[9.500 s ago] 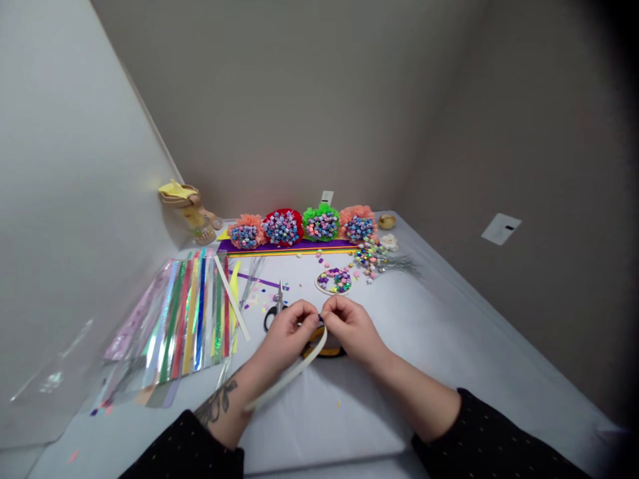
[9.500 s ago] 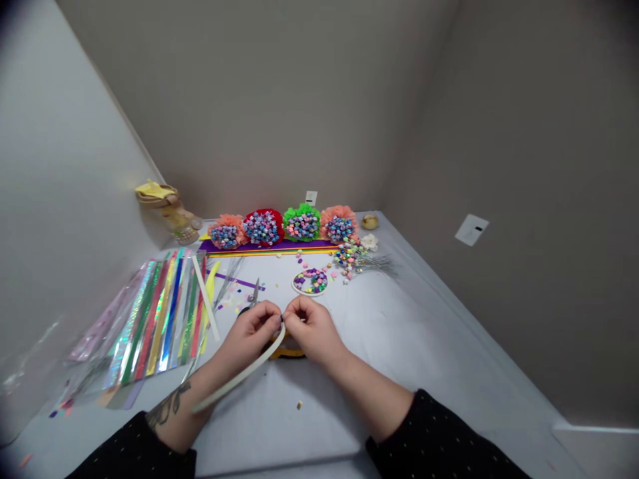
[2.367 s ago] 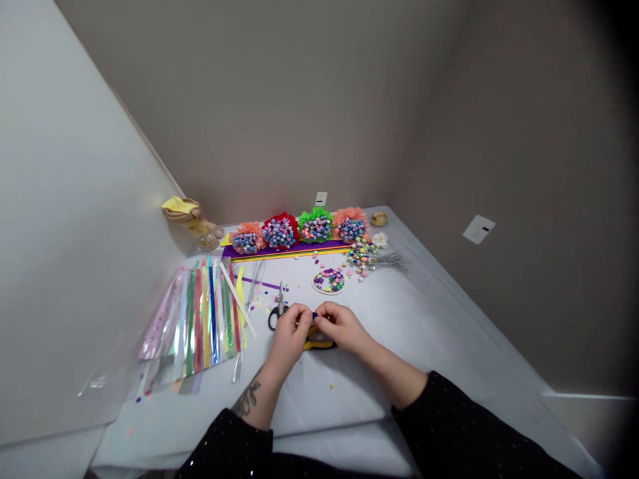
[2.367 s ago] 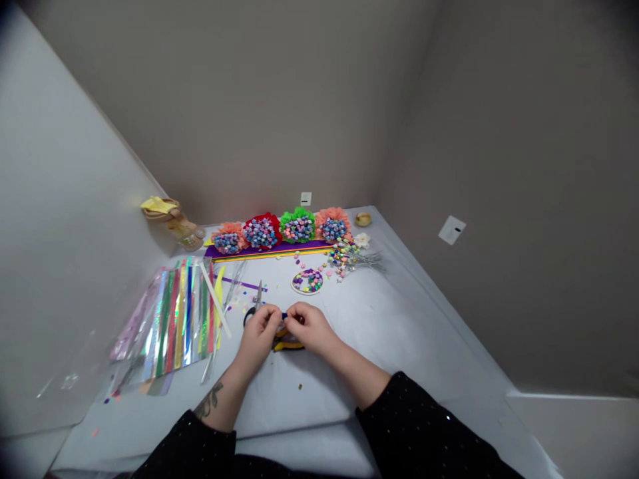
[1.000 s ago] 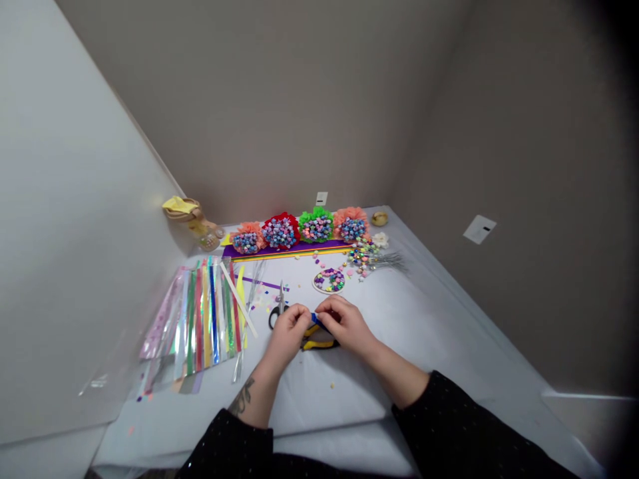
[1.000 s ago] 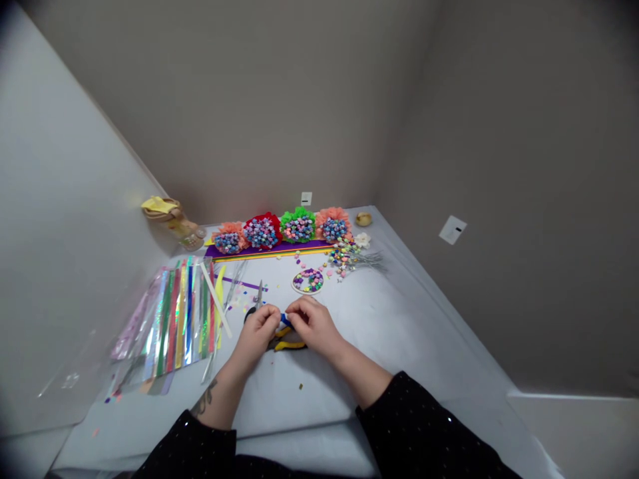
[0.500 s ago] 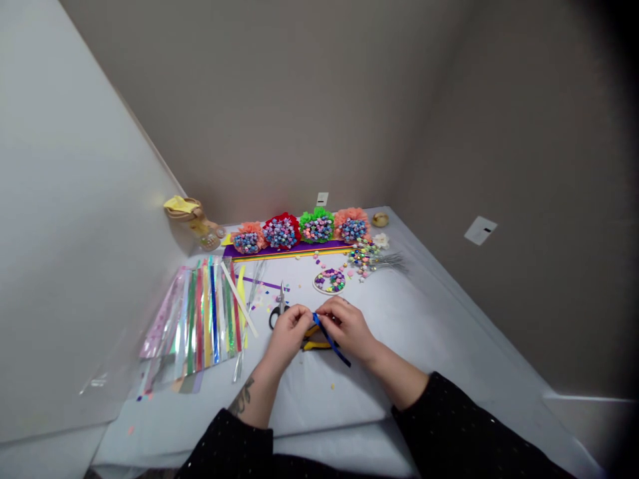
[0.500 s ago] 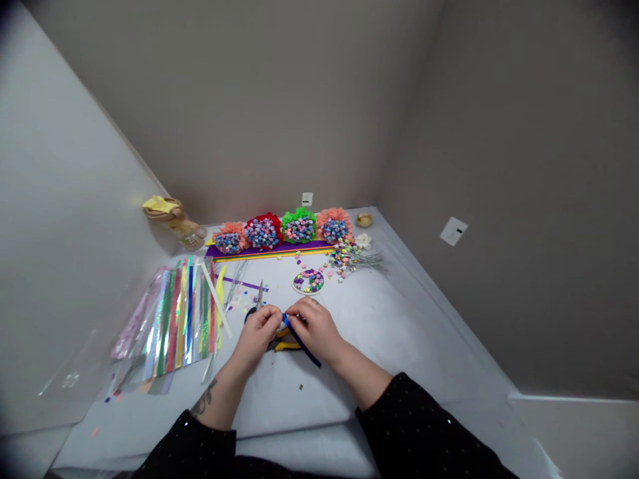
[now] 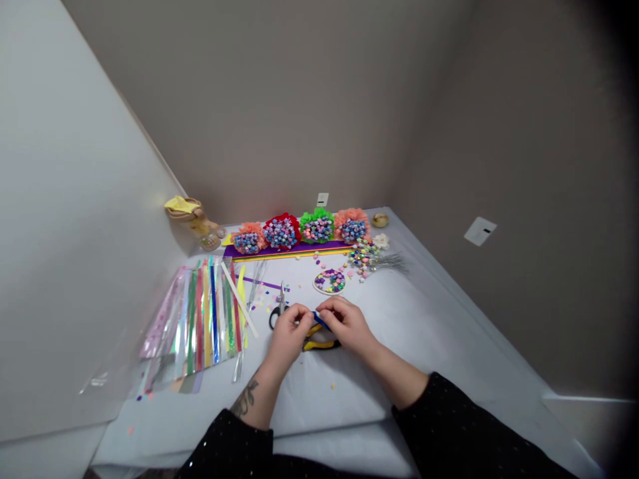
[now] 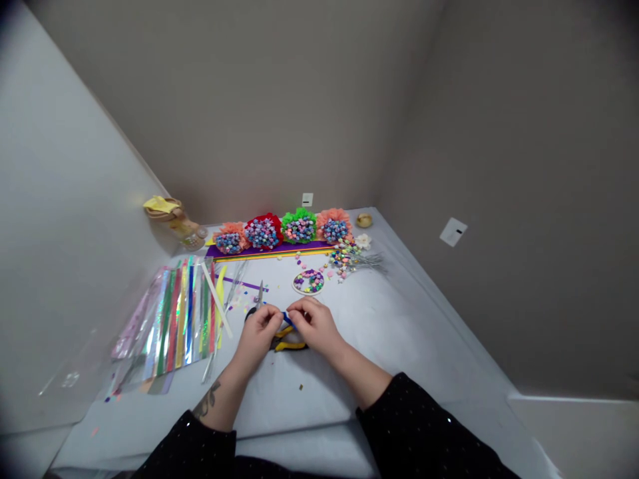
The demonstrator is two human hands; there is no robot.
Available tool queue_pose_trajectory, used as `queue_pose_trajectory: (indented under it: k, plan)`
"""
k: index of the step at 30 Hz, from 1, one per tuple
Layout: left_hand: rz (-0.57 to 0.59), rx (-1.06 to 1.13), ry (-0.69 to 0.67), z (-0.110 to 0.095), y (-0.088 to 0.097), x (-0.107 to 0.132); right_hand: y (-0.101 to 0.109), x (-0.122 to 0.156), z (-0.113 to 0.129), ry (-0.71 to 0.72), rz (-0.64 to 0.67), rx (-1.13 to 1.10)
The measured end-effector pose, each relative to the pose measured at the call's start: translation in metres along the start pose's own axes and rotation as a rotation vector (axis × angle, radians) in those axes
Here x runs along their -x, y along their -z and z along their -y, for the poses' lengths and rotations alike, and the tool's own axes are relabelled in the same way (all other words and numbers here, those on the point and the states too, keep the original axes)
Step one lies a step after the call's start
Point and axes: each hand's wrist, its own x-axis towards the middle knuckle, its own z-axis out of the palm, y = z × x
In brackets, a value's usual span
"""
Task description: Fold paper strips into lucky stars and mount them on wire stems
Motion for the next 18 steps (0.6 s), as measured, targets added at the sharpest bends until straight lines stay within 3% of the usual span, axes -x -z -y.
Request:
queue_pose_trajectory:
  k: [8, 18]
  plan:
    - [-0.002, -0.037, -0.032, 0.0018, -0.0006, 0.0007, -0.007, -0.002, -0.0044, -0.142, 0.037, -0.046]
    - [0.017, -0.052, -0.031, 0.0011, -0.0022, 0.0003, -0.0061, -0.0024, -0.0063, -0.116, 0.074, -0.04]
